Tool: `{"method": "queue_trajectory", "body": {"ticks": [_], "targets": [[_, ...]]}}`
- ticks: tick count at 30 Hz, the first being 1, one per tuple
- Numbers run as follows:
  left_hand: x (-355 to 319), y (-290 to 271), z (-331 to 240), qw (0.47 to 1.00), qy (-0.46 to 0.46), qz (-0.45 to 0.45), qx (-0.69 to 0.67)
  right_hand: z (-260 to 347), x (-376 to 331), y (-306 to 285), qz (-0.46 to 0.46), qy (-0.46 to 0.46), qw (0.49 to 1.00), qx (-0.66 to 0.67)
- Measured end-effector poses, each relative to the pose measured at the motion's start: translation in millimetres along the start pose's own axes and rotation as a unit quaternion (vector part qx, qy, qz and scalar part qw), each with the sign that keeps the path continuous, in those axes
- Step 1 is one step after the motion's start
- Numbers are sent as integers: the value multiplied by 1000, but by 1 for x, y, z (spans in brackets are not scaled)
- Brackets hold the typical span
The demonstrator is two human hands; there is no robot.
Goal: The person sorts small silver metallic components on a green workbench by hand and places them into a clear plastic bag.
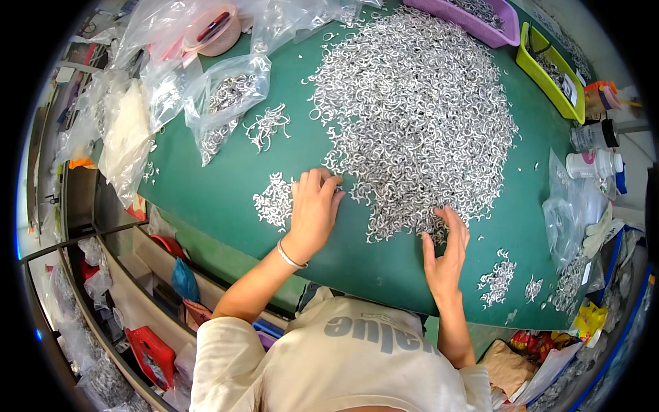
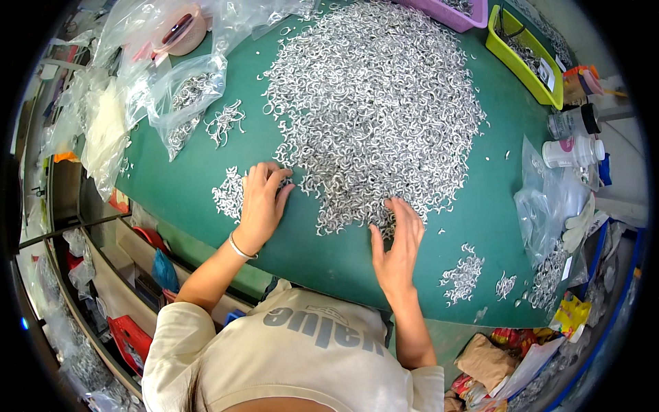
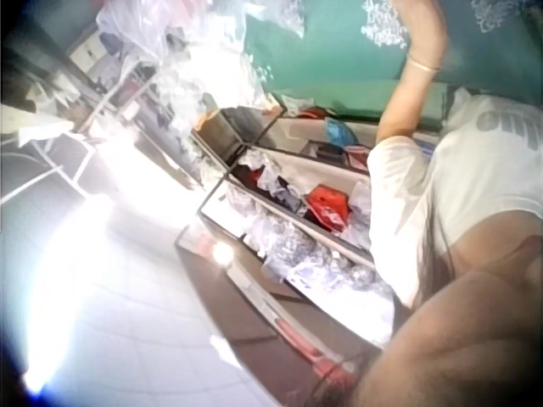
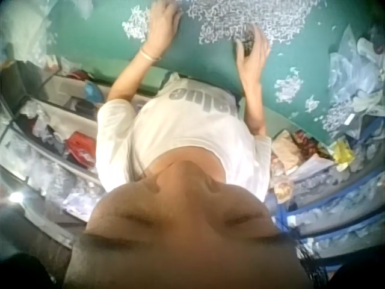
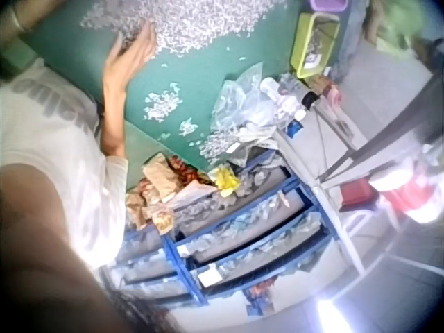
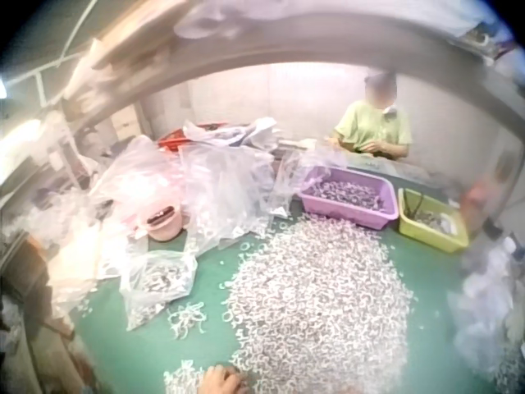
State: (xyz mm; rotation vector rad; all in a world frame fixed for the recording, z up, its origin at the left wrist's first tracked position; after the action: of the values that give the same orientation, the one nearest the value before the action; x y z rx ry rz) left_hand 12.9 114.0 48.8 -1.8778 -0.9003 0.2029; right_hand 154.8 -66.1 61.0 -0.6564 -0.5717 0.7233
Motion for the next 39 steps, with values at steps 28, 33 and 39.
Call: {"method": "queue_trajectory", "body": {"ticks": [28, 33, 39], "targets": [[-1, -2, 5, 987, -49, -1, -153, 6, -10, -14, 7, -16, 999, 43], [-35, 38, -1, 777, -271, 153, -548, 23, -17, 20, 51, -24, 994, 95], [-65, 54, -13, 675, -332, 214, -623, 28, -16, 32, 53, -56, 997, 6]]}}
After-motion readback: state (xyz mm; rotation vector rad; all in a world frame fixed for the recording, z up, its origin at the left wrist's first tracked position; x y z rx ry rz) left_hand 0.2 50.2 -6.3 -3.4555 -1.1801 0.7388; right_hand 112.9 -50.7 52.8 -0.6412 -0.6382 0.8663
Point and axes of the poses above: each hand's wrist, its own x-axis towards the middle knuckle, its own y-axis out of the palm, z = x × y, the point moved 10 cm from there along x, towards the middle knuckle, and after that the axes turned 2 degrees about -z, right-handed, at the moved point
